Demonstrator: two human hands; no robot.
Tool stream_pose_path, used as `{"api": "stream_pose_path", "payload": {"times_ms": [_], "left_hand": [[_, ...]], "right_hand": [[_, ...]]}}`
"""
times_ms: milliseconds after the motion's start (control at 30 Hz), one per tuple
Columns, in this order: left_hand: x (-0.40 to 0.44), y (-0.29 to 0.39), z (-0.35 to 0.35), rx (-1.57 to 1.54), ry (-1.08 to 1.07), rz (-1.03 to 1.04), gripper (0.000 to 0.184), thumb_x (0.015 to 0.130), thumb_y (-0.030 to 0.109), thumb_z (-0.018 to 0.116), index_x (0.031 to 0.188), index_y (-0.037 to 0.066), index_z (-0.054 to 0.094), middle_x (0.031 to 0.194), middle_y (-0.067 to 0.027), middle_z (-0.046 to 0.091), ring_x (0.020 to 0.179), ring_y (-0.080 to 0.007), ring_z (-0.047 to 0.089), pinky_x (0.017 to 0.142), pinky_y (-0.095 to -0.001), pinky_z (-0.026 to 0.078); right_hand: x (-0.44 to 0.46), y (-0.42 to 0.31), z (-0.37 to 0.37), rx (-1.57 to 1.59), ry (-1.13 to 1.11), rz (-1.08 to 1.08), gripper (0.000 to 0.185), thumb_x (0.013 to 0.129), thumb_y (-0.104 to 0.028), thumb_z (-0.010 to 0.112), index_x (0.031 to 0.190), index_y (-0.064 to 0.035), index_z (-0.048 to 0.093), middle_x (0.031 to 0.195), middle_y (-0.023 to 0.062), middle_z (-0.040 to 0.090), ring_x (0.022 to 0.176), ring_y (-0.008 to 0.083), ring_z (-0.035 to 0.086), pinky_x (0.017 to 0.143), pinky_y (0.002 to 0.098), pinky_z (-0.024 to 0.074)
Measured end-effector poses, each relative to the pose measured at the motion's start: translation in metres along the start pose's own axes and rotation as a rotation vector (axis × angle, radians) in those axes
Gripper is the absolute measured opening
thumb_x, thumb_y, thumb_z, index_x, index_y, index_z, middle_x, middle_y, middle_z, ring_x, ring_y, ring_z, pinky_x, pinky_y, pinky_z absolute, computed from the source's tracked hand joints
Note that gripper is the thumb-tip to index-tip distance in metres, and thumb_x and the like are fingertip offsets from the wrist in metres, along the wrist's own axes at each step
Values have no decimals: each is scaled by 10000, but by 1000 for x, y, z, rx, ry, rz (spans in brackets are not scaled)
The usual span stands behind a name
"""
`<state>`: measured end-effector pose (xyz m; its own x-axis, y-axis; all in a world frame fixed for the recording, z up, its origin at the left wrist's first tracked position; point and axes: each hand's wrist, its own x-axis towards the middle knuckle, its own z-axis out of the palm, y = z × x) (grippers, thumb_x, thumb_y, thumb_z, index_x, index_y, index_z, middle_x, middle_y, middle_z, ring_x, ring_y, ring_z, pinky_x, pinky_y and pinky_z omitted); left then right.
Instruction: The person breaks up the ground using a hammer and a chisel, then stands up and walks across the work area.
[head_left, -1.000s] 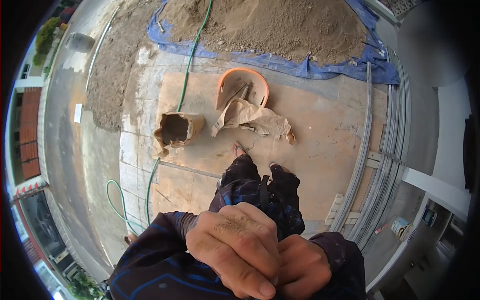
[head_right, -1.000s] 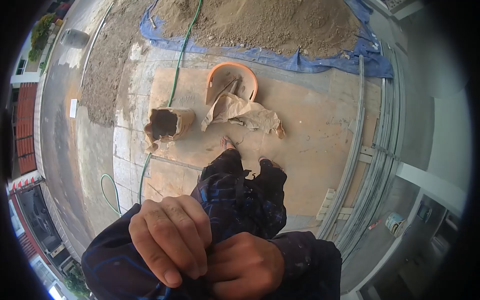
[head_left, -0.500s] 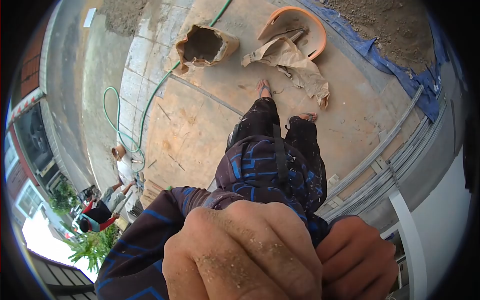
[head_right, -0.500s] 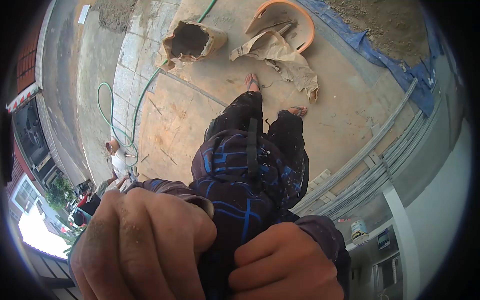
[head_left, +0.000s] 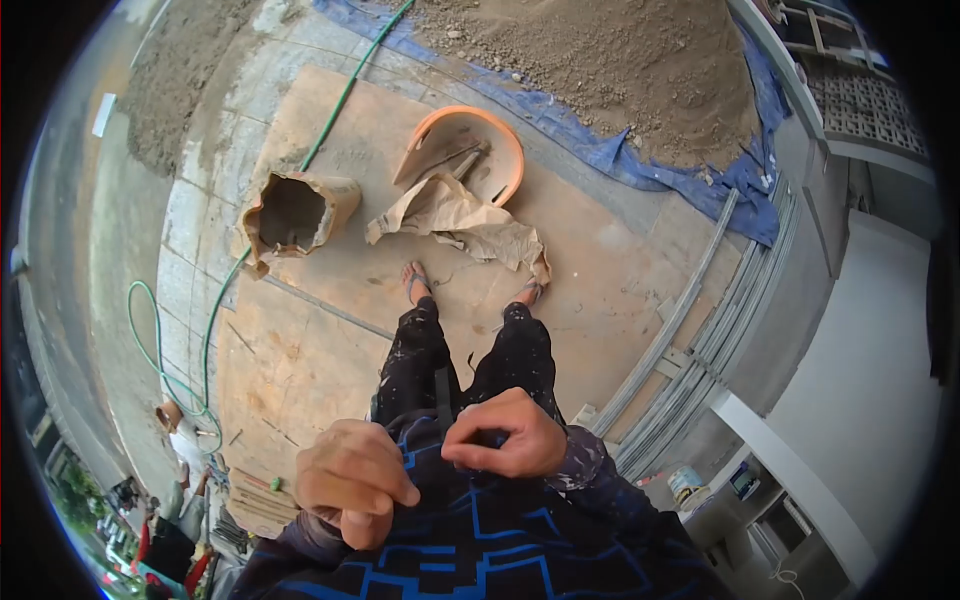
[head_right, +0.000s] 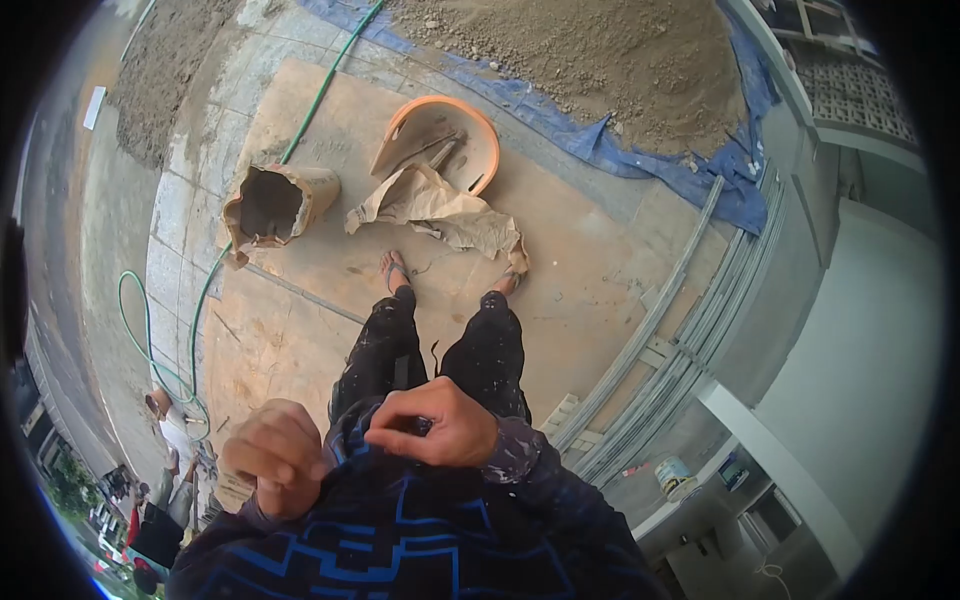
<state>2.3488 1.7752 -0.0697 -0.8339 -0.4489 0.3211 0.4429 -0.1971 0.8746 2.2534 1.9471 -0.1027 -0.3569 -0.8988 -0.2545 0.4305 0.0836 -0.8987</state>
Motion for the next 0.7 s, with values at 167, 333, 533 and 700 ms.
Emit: {"api": "stream_pose_path", "payload": {"times_ms": [167,333,533,700], "left_hand": [[-135,-154,-73,783,363,-1056,331,885,152,597,1138,-44,514,994,-229,621,933,-303,624,798,-344,499],[-285,-260,-62,1109,313,-1679,959,752,444,724,1394,-108,273,1298,-328,462,1158,-423,529,989,-457,427],[-242,-309,-63,919,567,-1815,911,716,320,801,1351,-99,301,1198,-270,545,1113,-356,561,979,-398,428],[-248,-321,-48,781,671,-1784,918,701,357,816,1335,-82,318,1210,-261,538,1138,-344,547,988,-409,419]], "right_hand": [[41,300,-177,-330,198,490,196,845,-124,630,1001,-6,616,770,82,689,686,173,669,642,301,519],[174,476,-328,-1166,68,303,378,780,-92,632,1148,-42,559,1140,144,581,1093,342,520,921,428,442],[338,589,-447,-1965,-115,-67,391,873,-74,505,1265,-69,489,1401,102,427,1318,292,373,1027,413,351],[359,613,-482,-1979,-153,16,377,859,-101,524,1235,-106,492,1295,101,495,1214,282,453,1000,441,357]]}}
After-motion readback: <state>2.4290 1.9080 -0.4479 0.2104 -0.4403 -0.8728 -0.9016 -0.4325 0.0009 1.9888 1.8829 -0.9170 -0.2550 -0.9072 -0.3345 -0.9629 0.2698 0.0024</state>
